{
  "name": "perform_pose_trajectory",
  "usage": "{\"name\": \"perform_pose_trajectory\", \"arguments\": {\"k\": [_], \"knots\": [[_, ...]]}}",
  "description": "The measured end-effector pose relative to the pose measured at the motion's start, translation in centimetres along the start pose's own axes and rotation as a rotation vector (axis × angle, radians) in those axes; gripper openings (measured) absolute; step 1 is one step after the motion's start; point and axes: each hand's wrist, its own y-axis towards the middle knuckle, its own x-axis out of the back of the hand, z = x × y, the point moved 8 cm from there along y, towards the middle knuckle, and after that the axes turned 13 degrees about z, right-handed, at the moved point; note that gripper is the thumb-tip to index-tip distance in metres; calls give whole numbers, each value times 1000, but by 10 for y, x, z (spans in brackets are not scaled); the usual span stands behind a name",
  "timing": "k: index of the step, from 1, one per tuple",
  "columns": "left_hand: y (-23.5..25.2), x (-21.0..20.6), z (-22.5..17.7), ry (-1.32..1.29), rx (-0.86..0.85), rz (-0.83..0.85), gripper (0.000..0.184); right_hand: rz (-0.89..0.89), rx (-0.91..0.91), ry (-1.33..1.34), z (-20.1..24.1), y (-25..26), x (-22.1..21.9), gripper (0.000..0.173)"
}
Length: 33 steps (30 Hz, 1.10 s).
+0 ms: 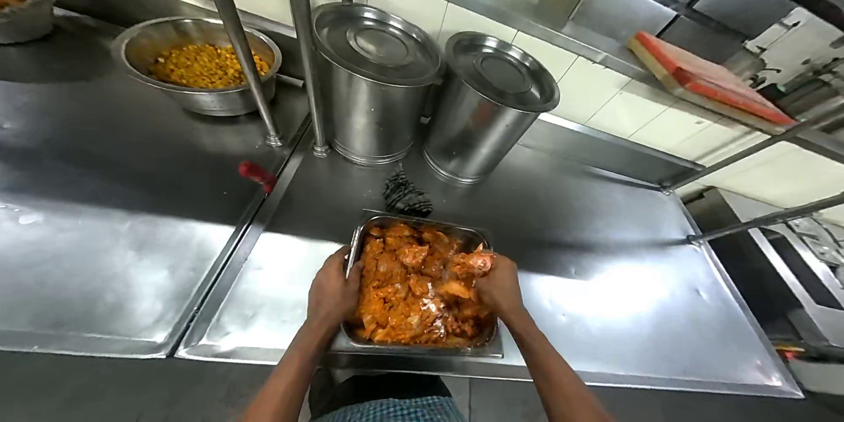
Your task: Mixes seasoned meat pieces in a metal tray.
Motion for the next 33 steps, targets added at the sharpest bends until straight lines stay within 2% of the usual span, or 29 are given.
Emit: {"name": "perform_pose_trajectory", "arguments": {"k": [1,2,4,5,7,8,10,12,14,17,19,22,25,27,30,33], "knots": [[0,0,1,2,-1,-5,39,-16,16,16,-2,-2,-3,30],[-1,-1,1,2,-1,-8,38,58,29,-2,-7,1,-13,38],[-1,-2,2,5,8,-8,38,405,71,-104,-13,12,-39,50],[-1,-3,2,13,21,3,39,509,89,-87,-14,17,-43,46],[2,-1,1,39,42,16,40,483,78,78,-13,37,-35,37],[2,-2,1,49,46,20,40,442,60,155,-18,50,-37,39],[1,-5,3,40,40,9,39,463,26,148,-24,66,-65,61],[1,-5,3,-2,31,-14,38,543,72,-45,-4,58,-100,79],[-1,-4,3,-50,25,-24,38,651,121,-317,14,30,-120,87],[0,-2,3,-63,5,-24,38,762,160,-610,1,0,-109,82],[0,-3,4,-59,-10,-20,39,816,154,-746,-20,-6,-95,90],[1,-5,7,-78,-10,-21,37,720,100,-754,-25,-11,-102,87],[1,-3,6,-89,1,-32,36,571,-2,-517,0,-4,-113,70],[0,-3,4,-88,-31,-41,36,488,-69,-109,1,13,-109,54],[1,0,4,-104,-72,-54,39,244,-132,631,-29,31,-94,30],[-2,1,2,-102,-81,-65,42,156,-3,1088,-25,18,-53,22]]}}
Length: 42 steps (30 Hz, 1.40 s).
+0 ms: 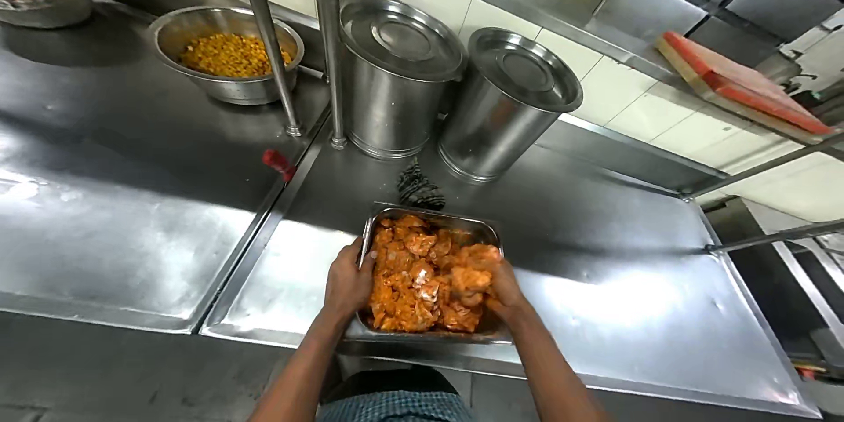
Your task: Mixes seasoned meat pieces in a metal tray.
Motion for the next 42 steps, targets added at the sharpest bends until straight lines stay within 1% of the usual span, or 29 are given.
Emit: {"name": "perform_pose_trajectory", "arguments": {"k": [1,2,5,6,8,10,11,12,13,15,16,17,19,21,22,23,25,26,27,29,31,32,33,34,35,36,38,40,42], "knots": [[-1,0,-1,5,-13,-8,41,27,58,26,20,-11,0,20],[-2,0,-2,10,-24,-15,41,53,102,-12,38,-22,1,22],[-1,0,-3,36,-28,-25,41,79,187,-329,78,-47,-1,31],[-2,0,-2,47,-25,-29,41,40,223,-471,85,-53,-2,32],[-1,-1,-1,60,-2,-23,41,-121,280,-687,93,-63,-6,30],[0,0,-1,64,21,-19,41,-292,317,-718,88,-64,-6,28],[-1,0,0,62,25,-18,40,-315,311,-718,78,-58,-5,30],[-1,0,0,60,31,-18,40,-271,269,-746,63,-47,-4,33],[-1,1,0,61,36,-18,40,-147,166,-800,44,-31,-4,37],[-2,0,2,64,43,-12,41,194,-84,-865,8,-11,-8,38],[-1,0,1,66,49,-10,41,297,-160,-834,3,-11,-12,37],[0,1,1,67,52,-10,41,311,-178,-815,8,-13,-13,32],[-1,1,1,67,54,-17,40,220,-152,-923,26,-16,-12,24],[-2,1,1,66,56,-23,40,123,-122,-1142,40,-14,-11,23],[-2,1,1,67,64,-20,40,69,-117,-1211,44,-16,-12,22],[-1,1,1,68,74,-16,40,20,-81,-1248,47,-18,-14,19],[-1,1,1,65,80,-17,40,-52,69,-1259,54,-21,-16,9],[-1,1,1,67,81,-19,40,-40,116,-1245,55,-20,-17,10],[-1,1,1,69,79,-22,40,17,107,-1231,53,-13,-16,14],[-1,2,2,79,67,-30,40,213,70,-1165,37,12,-15,20],[0,0,2,84,55,-27,40,519,23,-1122,8,31,-31,29],[0,-1,2,81,53,-32,39,674,-5,-1157,-6,31,-46,39],[-1,-2,2,78,49,-38,39,795,-25,-1250,-19,21,-62,51],[-2,-2,1,74,57,-41,38,858,-46,-1375,-30,8,-72,64],[-2,-1,0,71,71,-41,38,876,-103,-1491,-36,-5,-74,73],[-2,0,-1,67,77,-42,38,855,-174,-1565,-40,-15,-70,78],[-2,0,-2,92,57,-34,39,738,-259,-1632,-46,-17,-50,76],[-1,-2,-3,123,21,-16,40,601,-250,-1686,-45,-4,-38,75],[0,-2,-4,135,6,-9,41,443,-244,-1684,-38,16,-39,66]]}}
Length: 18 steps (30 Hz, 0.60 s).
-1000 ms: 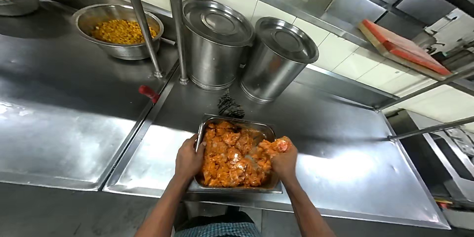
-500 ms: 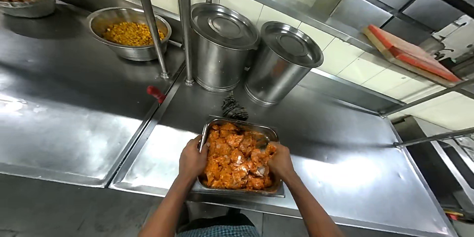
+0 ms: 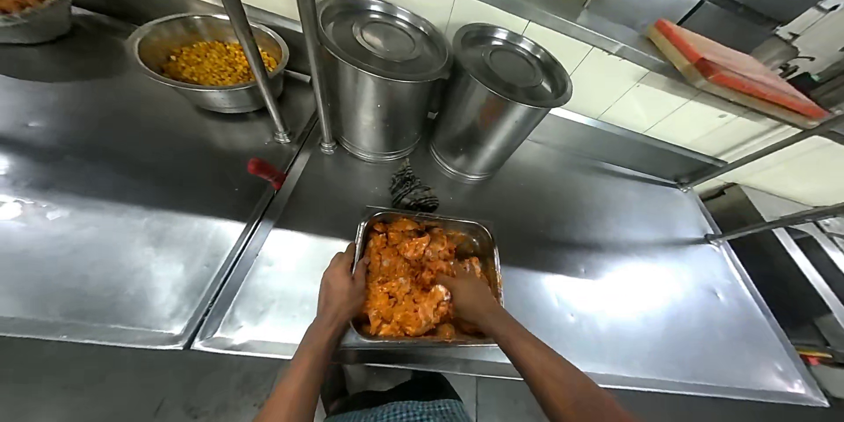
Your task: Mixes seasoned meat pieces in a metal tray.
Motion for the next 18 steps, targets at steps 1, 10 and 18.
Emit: {"name": "perform_pose_trajectory", "arguments": {"k": [1,10,18], "knots": [[1,1,-1,-6,0,-2,40,-30,-67,52,-3,7,9,60],[-1,2,1,-78,18,-11,39,-377,117,1017,-30,-53,43,26],[1,1,5,-67,72,-13,41,-517,307,991,-21,-111,68,42]]}}
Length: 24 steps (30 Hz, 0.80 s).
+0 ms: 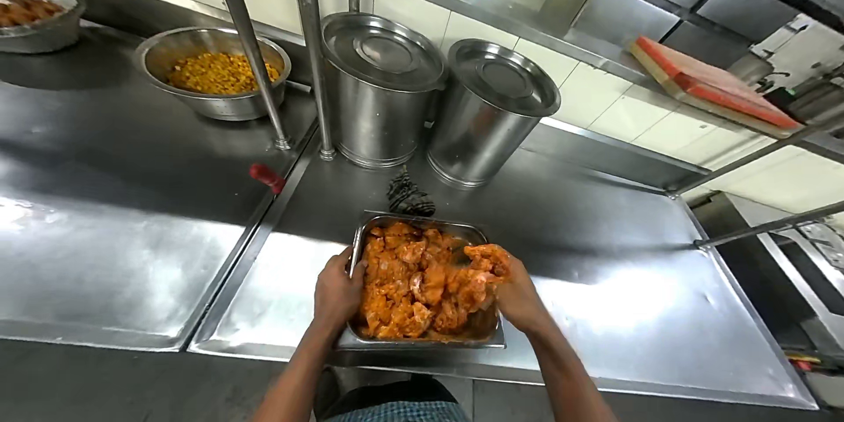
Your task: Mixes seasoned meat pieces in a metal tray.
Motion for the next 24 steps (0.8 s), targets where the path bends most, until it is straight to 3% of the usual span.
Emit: {"name": "perform_pose_trajectory", "arguments": {"k": [2,4,6,8,10,12,13,15,17,21,23,24], "knots": [[0,1,0,1,9,-8,40,-40,-72,-298,-28,9,-15,39],[-1,0,0,8,2,-14,39,171,-203,-703,-58,18,-39,37],[0,1,-1,19,15,-8,39,312,-318,-941,-51,23,-37,38],[1,2,-2,27,29,4,39,303,-298,-934,-34,35,-22,38],[1,1,-3,33,23,7,38,323,-178,-685,-42,59,-22,35],[2,1,-3,7,5,-2,37,463,-158,-407,-65,83,-52,36],[1,0,-2,-10,0,-2,37,541,-169,-409,-71,87,-73,39],[0,0,-2,-45,4,6,37,720,-144,-655,-65,75,-108,47],[0,1,-3,-61,-5,19,38,835,-160,-871,-63,53,-112,58],[-4,-1,-1,-100,15,3,37,674,-337,-1023,-82,40,-52,86],[-5,-3,1,-122,35,-12,36,564,-395,-989,-90,33,-58,103],[-4,-3,2,-126,40,-16,35,502,-412,-951,-89,31,-69,102]]}}
